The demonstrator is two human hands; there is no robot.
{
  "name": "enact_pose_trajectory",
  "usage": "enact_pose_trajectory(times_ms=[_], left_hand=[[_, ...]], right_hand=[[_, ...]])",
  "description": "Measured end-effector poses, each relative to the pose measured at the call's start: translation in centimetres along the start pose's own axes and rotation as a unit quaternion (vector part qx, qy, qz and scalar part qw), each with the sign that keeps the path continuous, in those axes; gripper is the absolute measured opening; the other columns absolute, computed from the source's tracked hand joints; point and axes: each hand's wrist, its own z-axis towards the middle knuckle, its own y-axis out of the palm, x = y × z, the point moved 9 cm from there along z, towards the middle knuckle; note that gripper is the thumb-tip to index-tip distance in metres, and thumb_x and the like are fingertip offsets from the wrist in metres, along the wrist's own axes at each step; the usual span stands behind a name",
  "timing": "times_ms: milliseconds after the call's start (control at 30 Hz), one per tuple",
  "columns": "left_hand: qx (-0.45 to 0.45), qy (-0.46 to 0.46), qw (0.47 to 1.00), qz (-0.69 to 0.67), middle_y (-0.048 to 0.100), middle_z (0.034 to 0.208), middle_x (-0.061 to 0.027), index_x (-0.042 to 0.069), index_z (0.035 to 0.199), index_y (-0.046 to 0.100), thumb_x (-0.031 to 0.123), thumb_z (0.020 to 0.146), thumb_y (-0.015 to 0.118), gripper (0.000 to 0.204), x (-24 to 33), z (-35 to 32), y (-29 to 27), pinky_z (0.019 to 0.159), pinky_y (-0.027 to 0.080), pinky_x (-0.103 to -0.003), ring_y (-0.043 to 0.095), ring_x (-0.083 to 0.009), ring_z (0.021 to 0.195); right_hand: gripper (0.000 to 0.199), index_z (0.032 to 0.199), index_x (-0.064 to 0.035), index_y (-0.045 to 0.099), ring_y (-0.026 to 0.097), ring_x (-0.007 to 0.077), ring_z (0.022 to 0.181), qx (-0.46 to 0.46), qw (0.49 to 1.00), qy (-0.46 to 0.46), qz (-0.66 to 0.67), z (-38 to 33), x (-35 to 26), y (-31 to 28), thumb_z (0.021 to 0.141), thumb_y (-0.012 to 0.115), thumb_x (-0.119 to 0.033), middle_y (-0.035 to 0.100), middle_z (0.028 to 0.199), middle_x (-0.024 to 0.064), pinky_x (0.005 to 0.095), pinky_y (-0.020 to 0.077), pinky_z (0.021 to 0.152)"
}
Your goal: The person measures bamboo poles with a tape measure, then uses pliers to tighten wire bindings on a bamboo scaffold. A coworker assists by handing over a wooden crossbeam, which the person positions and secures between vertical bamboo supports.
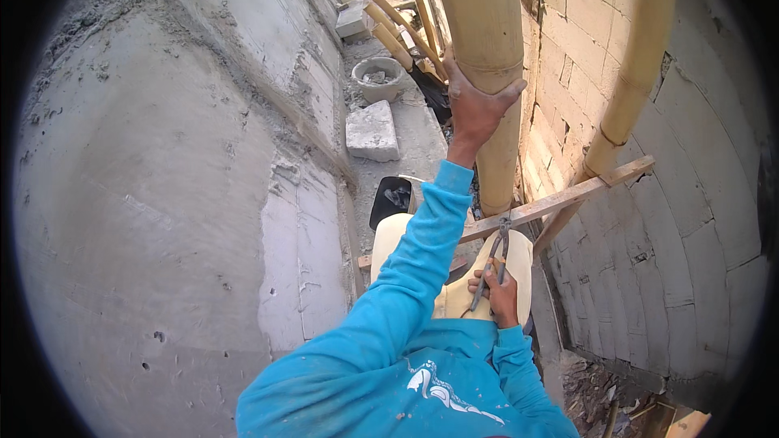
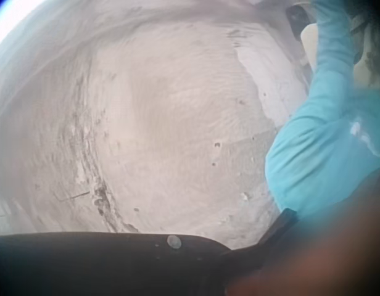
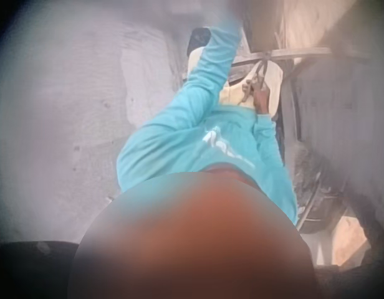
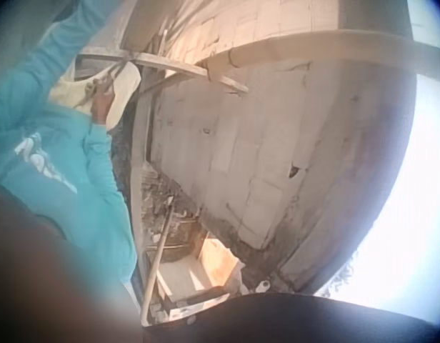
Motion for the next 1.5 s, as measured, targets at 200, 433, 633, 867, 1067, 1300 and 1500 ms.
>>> enact_pose_trajectory(times_ms=[200,433,633,867,1067,1300,1500], left_hand=[[0.003,-0.001,1.000,0.002,0.050,0.130,-0.0212,-0.001,0.144,0.028,0.019,0.064,0.091,0.104,0.7,0.6,0.1,0.104,0.047,-0.040,0.056,-0.0326,0.119],[0.001,0.007,1.000,0.023,0.049,0.132,-0.0214,0.000,0.145,0.026,0.020,0.064,0.091,0.106,0.8,0.7,0.1,0.105,0.047,-0.040,0.055,-0.0329,0.122],[0.000,0.009,1.000,0.022,0.048,0.133,-0.0219,0.000,0.145,0.025,0.021,0.063,0.091,0.107,0.7,0.6,0.1,0.105,0.047,-0.041,0.054,-0.0336,0.124],[0.002,0.028,0.999,0.034,0.049,0.132,-0.0221,-0.001,0.145,0.026,0.024,0.060,0.092,0.111,-0.4,0.8,0.1,0.106,0.046,-0.043,0.053,-0.0354,0.123],[-0.004,0.016,1.000,0.010,0.049,0.130,-0.0249,-0.003,0.143,0.025,0.026,0.059,0.094,0.112,-1.2,0.7,0.4,0.104,0.047,-0.044,0.054,-0.0371,0.120],[0.009,0.082,0.996,0.046,0.054,0.124,-0.0233,-0.003,0.142,0.024,0.028,0.062,0.094,0.110,0.4,0.8,0.1,0.097,0.051,-0.042,0.059,-0.0341,0.115],[0.020,0.058,0.993,0.101,0.058,0.128,-0.0210,-0.006,0.144,0.030,0.017,0.073,0.089,0.095,0.8,0.5,-0.2,0.098,0.051,-0.038,0.060,-0.0325,0.115]], right_hand=[[0.046,0.145,0.0055,0.037,0.071,0.0308,0.086,0.004,1.000,0.002,0.022,0.8,-0.2,0.1,0.103,0.051,-0.009,0.063,0.106,0.0220,0.0381,0.0626,0.074],[0.047,0.145,0.0051,0.036,0.071,0.0305,0.087,0.001,1.000,-0.005,0.002,0.7,-0.5,0.1,0.103,0.051,-0.011,0.063,0.107,0.0222,0.0379,0.0627,0.075],[0.047,0.144,0.0050,0.039,0.071,0.0298,0.089,-0.001,1.000,-0.002,-0.003,0.8,-0.3,-0.1,0.104,0.052,-0.014,0.063,0.109,0.0225,0.0372,0.0626,0.076],[0.047,0.146,0.0048,0.039,0.071,0.0293,0.091,0.002,1.000,0.002,-0.028,0.6,-0.7,0.1,0.104,0.050,-0.013,0.063,0.110,0.0229,0.0370,0.0627,0.078],[0.048,0.146,0.0055,0.038,0.071,0.0291,0.092,0.001,1.000,0.000,-0.017,0.6,-0.9,0.3,0.104,0.051,-0.013,0.063,0.110,0.0225,0.0369,0.0626,0.079],[0.049,0.145,0.0064,0.038,0.071,0.0287,0.091,-0.002,1.000,-0.006,-0.005,0.6,-0.8,0.5,0.104,0.053,-0.015,0.064,0.110,0.0227,0.0371,0.0628,0.079],[0.049,0.146,0.0049,0.039,0.071,0.0270,0.091,0.005,1.000,0.009,-0.019,0.0,-0.7,0.1,0.104,0.054,-0.017,0.064,0.113,0.0227,0.0364,0.0625,0.081]])
